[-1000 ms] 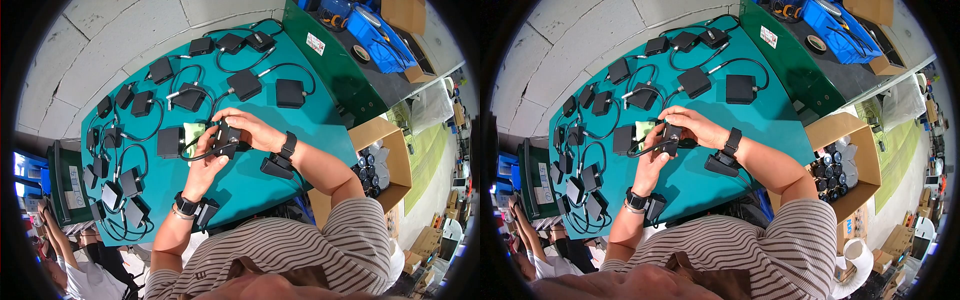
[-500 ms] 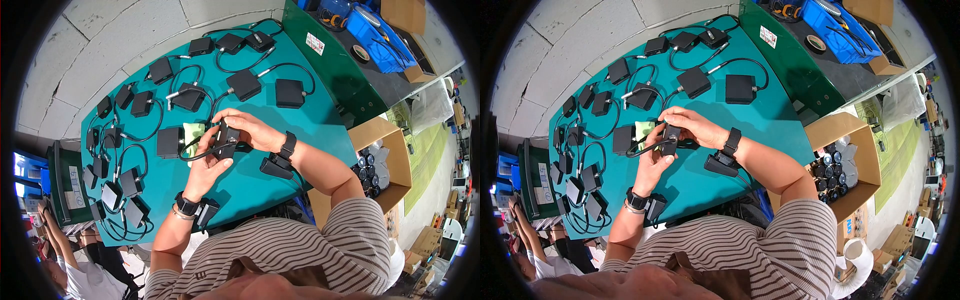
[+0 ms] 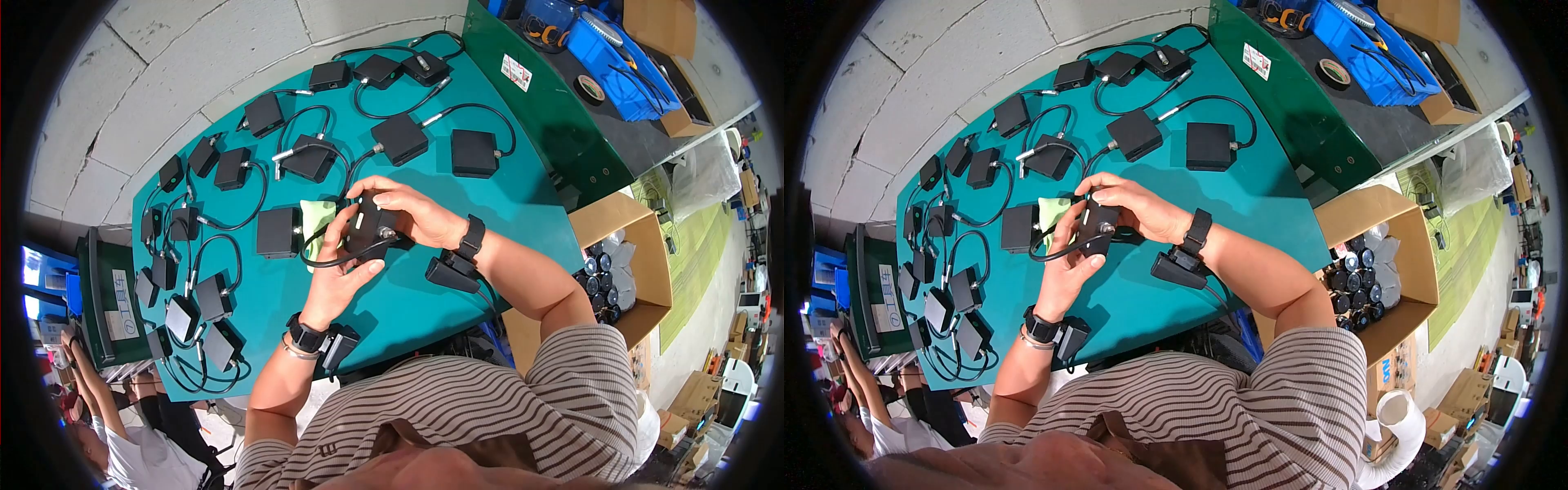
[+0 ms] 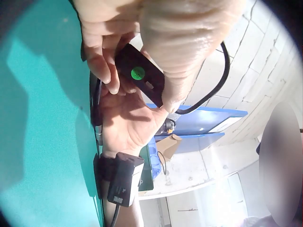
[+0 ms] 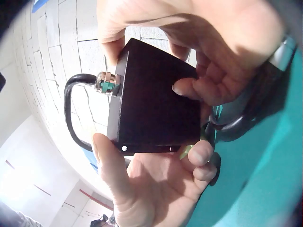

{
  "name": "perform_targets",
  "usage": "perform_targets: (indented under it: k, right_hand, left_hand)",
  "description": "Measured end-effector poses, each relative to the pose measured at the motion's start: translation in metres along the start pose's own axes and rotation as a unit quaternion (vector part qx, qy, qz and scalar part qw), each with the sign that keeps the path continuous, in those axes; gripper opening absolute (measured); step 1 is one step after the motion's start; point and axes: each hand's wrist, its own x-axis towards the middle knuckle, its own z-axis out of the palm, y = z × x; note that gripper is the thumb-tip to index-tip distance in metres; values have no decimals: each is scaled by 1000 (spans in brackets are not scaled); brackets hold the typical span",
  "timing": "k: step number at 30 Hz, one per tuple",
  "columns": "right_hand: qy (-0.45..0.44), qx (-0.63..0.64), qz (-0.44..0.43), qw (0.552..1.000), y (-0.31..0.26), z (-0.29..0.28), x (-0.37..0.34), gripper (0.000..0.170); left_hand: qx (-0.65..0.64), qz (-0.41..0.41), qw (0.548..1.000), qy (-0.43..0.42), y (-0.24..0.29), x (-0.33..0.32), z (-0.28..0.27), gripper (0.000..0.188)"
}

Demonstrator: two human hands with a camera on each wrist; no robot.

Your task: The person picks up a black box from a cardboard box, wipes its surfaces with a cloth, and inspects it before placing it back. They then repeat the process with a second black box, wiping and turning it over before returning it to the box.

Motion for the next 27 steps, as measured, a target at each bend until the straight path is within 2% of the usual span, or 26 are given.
perform_targets:
  k: [4,9,13,15,17,22,27]
  right_hand:
    - [-31,25,-31,999,1,-1,0,37]
    - [-33,24,-24,999,-3,3,-2,39]
    - [-33,10,-16,999,1,0,1,39]
    - [-31,3,-16,999,1,1,1,39]
    - [-28,-3,-17,999,1,3,1,40]
    - [-26,-27,-14,999,7,-1,3,46]
    - [-32,-68,-9,997,5,-4,0,54]
  left_hand:
    - [6,5,1000,1,3,0,1,87]
    - [35,17,999,8,2,0,-1,87]
    - [8,43,999,22,-1,1,-2,87]
    - [-11,26,1000,-14,-4,1,-8,82]
    - [10,31,999,-1,-5,1,-7,81]
    - [27,49,998,24,-6,-1,-5,82]
    - [50,28,998,-11,2,-2,-7,83]
